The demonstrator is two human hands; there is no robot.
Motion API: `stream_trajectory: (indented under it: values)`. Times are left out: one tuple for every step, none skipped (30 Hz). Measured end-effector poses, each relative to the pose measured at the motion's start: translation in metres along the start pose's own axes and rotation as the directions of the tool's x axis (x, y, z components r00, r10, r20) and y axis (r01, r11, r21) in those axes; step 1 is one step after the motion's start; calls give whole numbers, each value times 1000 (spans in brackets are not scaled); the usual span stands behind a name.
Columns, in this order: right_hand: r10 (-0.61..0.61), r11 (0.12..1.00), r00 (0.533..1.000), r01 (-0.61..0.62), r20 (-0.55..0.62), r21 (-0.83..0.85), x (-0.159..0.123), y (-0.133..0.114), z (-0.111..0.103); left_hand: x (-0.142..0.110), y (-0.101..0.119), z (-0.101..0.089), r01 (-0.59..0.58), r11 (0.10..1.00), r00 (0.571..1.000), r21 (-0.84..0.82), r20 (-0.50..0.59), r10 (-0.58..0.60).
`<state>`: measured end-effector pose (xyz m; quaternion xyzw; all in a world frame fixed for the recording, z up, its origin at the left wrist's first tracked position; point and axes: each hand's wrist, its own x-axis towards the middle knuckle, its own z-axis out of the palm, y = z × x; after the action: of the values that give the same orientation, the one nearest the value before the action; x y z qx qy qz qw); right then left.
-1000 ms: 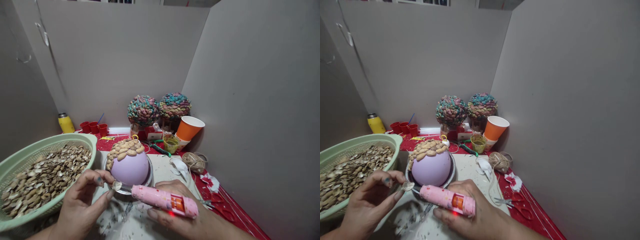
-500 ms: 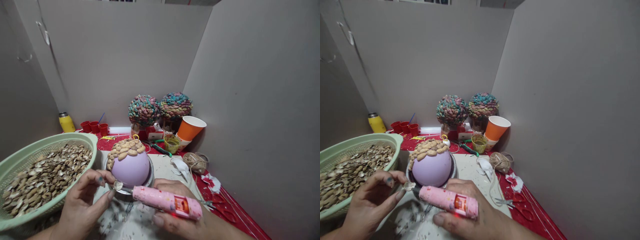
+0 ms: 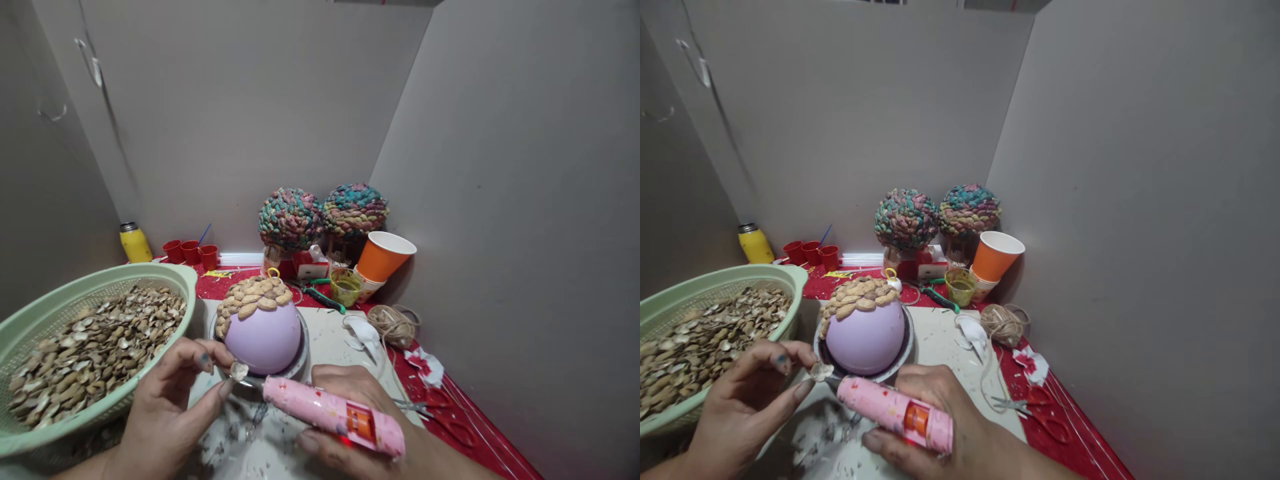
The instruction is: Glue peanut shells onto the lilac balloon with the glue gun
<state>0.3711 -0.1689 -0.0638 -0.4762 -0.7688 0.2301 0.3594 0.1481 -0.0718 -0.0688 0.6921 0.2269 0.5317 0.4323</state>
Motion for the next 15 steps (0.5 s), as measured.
stream_trajectory:
  values:
    - [3, 1000, 1000, -3, 1, -7, -1, 0, 0, 0, 0, 0, 0, 1000, 1000, -3, 0, 0]
    - [5, 1000, 1000, -5, -3, -14, -1, 1, 0, -1, 0, 0, 4, 1000, 1000, -7, 1, -4]
    - [6, 1000, 1000, -6, -6, -20, -2, 2, 1, -1, 0, -1, 9, 1000, 1000, -11, 1, -9]
    - [6, 1000, 1000, -6, -11, -24, -2, 3, 1, -1, 0, -1, 17, 1000, 1000, -14, -1, -17]
    - [2, 1000, 1000, -2, -13, -29, -2, 3, 1, -1, 0, -1, 26, 999, 1000, -18, -3, -26]
    - [-1, 999, 1000, 1, -13, -34, -2, 3, 1, 0, 0, -2, 37, 999, 999, -21, -4, -37]
    - [-1, 999, 1000, 0, -10, -38, -2, 3, 0, 0, 1, -2, 50, 998, 999, -23, -3, -50]
    - [5, 999, 1000, -5, -8, -43, -2, 3, -1, 1, 2, -3, 60, 998, 998, -25, -2, -60]
    - [15, 999, 1000, -15, -4, -52, -1, 2, -2, 1, 3, -3, 63, 998, 998, -31, -1, -64]
    - [26, 997, 1000, -26, -6, -67, -1, 1, -3, 2, 4, -4, 64, 997, 998, -35, 3, -64]
    - [26, 997, 1000, -27, -14, -79, 0, 0, -4, 2, 5, -4, 60, 997, 998, -39, 8, -60]
    - [19, 996, 1000, -20, -19, -85, 1, -1, -4, 2, 5, -5, 60, 997, 998, -43, 19, -59]
    - [6, 996, 1000, -8, -28, -88, 2, -1, -5, 1, 5, -5, 64, 997, 997, -48, 36, -62]
    - [-8, 996, 999, 5, -36, -87, 3, -2, -5, -1, 5, -5, 81, 995, 995, -56, 65, -78]
    - [-21, 997, 999, 18, -44, -82, 4, -1, -4, -3, 4, -5, 114, 991, 989, -66, 103, -107]
